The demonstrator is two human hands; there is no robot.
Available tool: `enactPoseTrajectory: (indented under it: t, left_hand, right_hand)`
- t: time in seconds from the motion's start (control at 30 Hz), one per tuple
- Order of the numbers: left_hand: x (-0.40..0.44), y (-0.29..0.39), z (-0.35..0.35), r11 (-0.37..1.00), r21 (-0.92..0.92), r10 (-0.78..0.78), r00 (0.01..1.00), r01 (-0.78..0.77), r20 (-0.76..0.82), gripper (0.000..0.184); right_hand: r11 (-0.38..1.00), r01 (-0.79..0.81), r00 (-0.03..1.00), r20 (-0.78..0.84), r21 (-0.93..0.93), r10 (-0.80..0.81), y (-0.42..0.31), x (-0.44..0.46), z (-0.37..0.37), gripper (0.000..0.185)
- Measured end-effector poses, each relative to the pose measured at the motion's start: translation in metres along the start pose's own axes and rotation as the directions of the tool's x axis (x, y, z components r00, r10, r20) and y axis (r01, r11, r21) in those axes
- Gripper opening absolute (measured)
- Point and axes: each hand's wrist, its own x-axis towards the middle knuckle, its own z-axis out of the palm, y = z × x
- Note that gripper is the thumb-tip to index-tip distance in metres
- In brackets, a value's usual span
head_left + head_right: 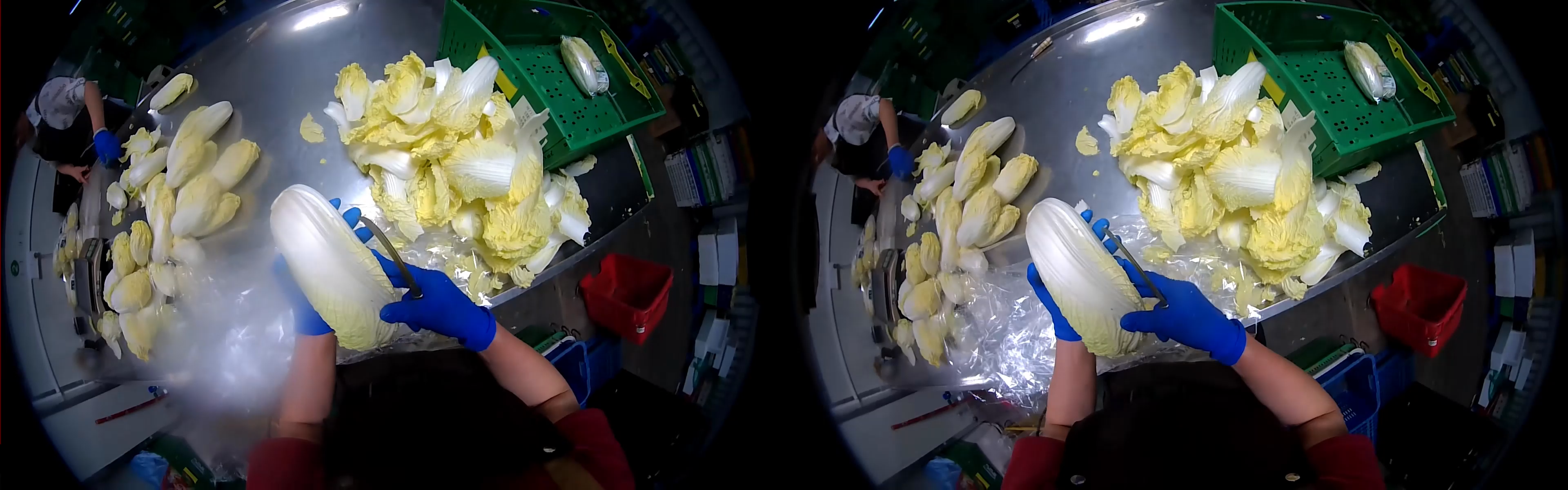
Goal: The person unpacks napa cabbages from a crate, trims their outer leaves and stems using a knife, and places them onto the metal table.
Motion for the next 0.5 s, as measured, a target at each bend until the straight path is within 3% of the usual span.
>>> enactPoseTrajectory:
  t: [0.13,0.17,0.2,0.3,0.33,0.43,0.47,0.5]
  left_hand:
    - [-0.005,0.001,0.006,0.998,0.052,0.027,1.0,-0.027,0.007,0.104]
    - [-0.006,0.0,0.004,0.998,0.048,0.027,0.999,-0.028,0.016,0.097]
    - [-0.006,0.0,0.001,0.999,0.043,0.029,0.999,-0.03,0.029,0.091]
    - [-0.007,0.001,-0.002,0.998,0.024,0.058,0.997,-0.059,0.049,0.095]
    - [-0.007,0.002,-0.002,0.997,0.02,0.073,0.996,-0.074,0.055,0.101]
    - [-0.009,0.007,0.004,0.993,0.067,0.093,0.996,-0.092,-0.006,0.1]
    - [-0.009,0.007,0.001,0.995,0.001,0.098,0.995,-0.098,0.03,0.099]
    - [-0.008,0.005,-0.004,0.992,-0.067,0.107,0.992,-0.103,0.065,0.099]
  right_hand:
    - [0.935,0.148,0.977,-0.1,-0.322,-0.189,0.008,-0.006,0.003,0.071]
    - [0.909,0.168,0.969,-0.108,-0.381,-0.224,0.009,-0.009,0.002,0.072]
    - [0.911,0.057,0.988,-0.108,-0.409,-0.11,0.002,-0.014,0.001,0.075]
    - [0.91,0.125,0.947,-0.225,-0.396,-0.228,0.005,-0.021,0.001,0.077]
    - [0.892,0.277,0.89,-0.255,-0.358,-0.379,0.008,-0.022,0.001,0.077]
    - [0.882,0.3,0.903,-0.189,-0.362,-0.385,0.015,-0.018,0.006,0.07]
    - [0.95,0.162,0.966,-0.152,-0.267,-0.208,0.009,-0.022,0.009,0.065]
    - [0.936,0.202,0.952,-0.168,-0.289,-0.257,0.013,-0.021,0.012,0.062]
